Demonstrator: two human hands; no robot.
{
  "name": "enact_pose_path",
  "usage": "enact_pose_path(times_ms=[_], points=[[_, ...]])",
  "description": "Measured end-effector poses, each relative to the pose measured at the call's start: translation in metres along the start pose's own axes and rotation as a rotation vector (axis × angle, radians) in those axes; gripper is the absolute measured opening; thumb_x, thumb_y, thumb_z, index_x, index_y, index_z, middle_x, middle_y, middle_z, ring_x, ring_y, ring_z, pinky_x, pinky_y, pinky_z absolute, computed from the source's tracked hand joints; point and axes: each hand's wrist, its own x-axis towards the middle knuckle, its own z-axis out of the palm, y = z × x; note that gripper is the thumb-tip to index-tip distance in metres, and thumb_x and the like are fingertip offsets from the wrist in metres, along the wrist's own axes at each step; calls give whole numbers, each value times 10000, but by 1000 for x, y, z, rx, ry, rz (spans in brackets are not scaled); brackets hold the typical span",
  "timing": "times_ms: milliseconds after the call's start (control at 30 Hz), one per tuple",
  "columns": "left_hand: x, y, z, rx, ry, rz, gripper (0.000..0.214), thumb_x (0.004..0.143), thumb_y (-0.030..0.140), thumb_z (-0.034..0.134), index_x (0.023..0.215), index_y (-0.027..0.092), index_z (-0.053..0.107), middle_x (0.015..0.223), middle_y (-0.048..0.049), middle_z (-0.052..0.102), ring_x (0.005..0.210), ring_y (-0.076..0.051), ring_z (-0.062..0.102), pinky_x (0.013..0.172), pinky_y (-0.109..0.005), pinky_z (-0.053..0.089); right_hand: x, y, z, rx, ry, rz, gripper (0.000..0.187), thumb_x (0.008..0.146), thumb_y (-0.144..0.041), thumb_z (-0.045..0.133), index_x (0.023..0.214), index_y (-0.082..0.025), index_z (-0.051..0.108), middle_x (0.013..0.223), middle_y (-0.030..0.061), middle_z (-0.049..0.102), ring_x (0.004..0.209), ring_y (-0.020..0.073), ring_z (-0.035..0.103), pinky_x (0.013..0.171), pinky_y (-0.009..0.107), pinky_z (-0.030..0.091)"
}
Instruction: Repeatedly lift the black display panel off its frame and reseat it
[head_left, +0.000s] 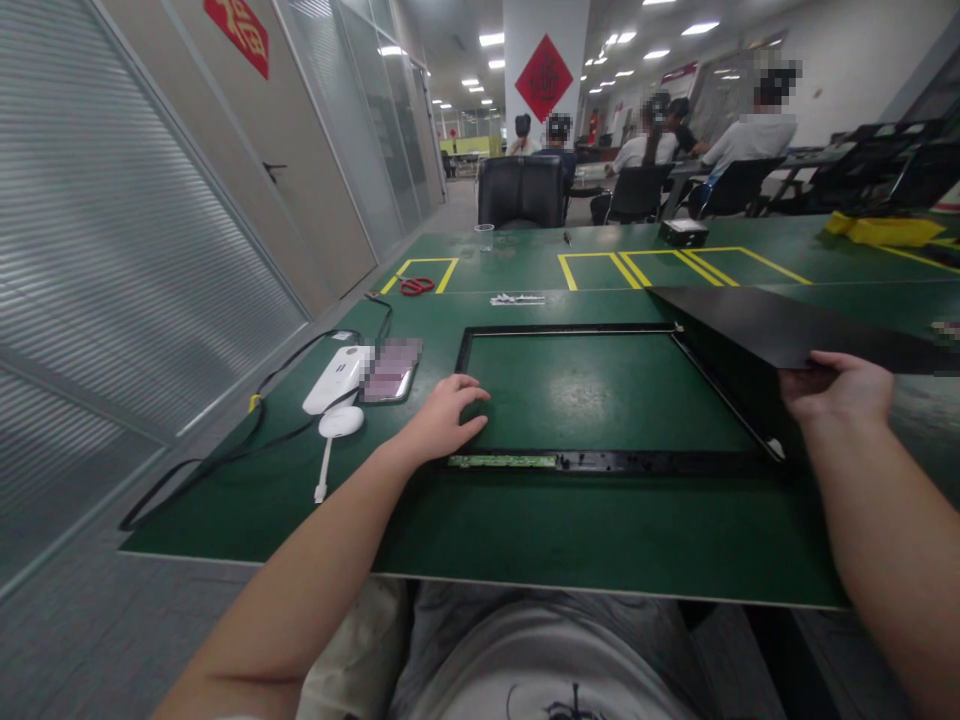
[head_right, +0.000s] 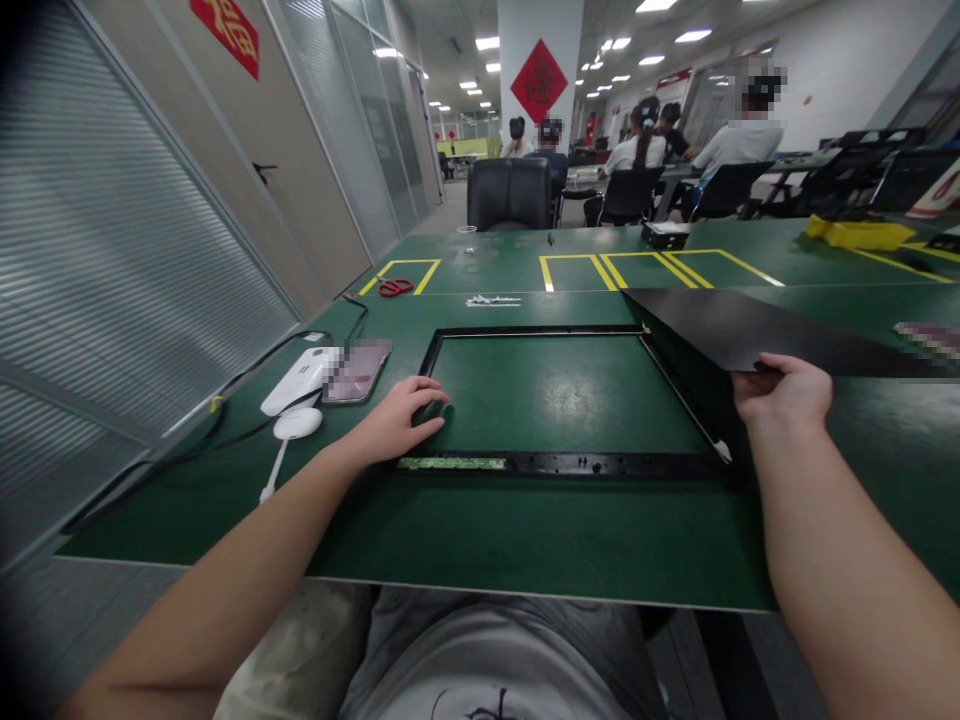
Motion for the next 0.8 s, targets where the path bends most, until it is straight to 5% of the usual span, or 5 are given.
enact_pose_path(times_ms=[467,633,800], points=[[4,3,-9,-129,175,-85,294,835,322,628,1095,200,694,1199,-111,635,1166,-285,595,1064,-479,450,-39,-9,8,108,-269,-116,248,534,-63,444,718,-220,387,835,40,579,782,138,639,555,220,548],[8,0,-7,-532,298,-266,370,767,352,713,1097,188,688,1156,-110,673,1089,-264,640,1032,-461,479,-43,-11,5,38,-323,-121,259,489,-100,477,718,-206,419,818,23,585,676,120,595,530,233,526],[11,6,-12,-1020,413,-440,377,746,360,762,1063,176,674,1160,-115,707,1096,-241,666,1038,-403,478,-46,-12,3,-39,-444,-97,243,517,-154,520,753,-212,524,890,42,659,832,214,674,644,376,591]])
